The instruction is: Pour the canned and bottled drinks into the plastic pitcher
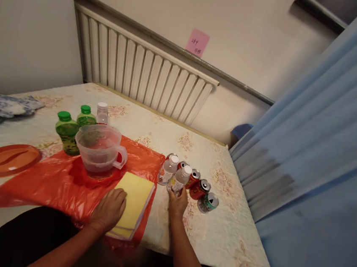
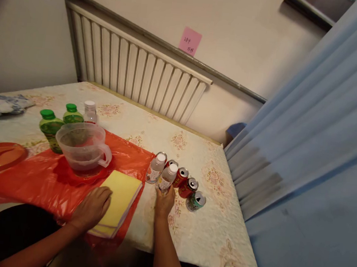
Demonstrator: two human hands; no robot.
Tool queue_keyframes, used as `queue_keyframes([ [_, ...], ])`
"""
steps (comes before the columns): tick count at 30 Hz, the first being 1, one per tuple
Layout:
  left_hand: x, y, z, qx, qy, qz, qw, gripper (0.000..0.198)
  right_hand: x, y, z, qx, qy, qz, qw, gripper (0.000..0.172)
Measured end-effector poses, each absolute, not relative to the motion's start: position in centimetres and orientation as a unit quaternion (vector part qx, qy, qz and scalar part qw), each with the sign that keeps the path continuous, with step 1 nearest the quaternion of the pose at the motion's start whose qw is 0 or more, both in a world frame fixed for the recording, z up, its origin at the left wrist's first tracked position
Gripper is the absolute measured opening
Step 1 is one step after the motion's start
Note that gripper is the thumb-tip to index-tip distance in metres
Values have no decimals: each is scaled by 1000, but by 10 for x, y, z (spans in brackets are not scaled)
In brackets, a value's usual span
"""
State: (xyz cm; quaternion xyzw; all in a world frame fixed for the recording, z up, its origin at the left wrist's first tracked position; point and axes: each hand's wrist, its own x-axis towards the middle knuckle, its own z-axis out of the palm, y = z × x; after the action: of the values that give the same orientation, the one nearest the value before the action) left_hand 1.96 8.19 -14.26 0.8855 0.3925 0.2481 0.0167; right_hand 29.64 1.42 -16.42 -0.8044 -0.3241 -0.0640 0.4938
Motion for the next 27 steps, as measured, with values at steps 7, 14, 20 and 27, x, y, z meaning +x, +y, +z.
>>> queue_keyframes([
  [7, 19, 83, -146, 884, 387, 261, 18, 15, 299, 17, -166, -817, -320, -64, 475, 58],
  [14, 19, 83, -145, 884, 388, 260, 20, 15, 300, 18, -167, -824, -322, -63, 461, 56],
  [20, 19, 83, -147, 884, 390, 257, 19, 15, 302, 19, -169, -832, -321, -63, 448, 62],
  [27, 19, 84, -147, 884, 386, 262, 28, 15, 302, 19, -170, -836, -326, -65, 436, 64],
])
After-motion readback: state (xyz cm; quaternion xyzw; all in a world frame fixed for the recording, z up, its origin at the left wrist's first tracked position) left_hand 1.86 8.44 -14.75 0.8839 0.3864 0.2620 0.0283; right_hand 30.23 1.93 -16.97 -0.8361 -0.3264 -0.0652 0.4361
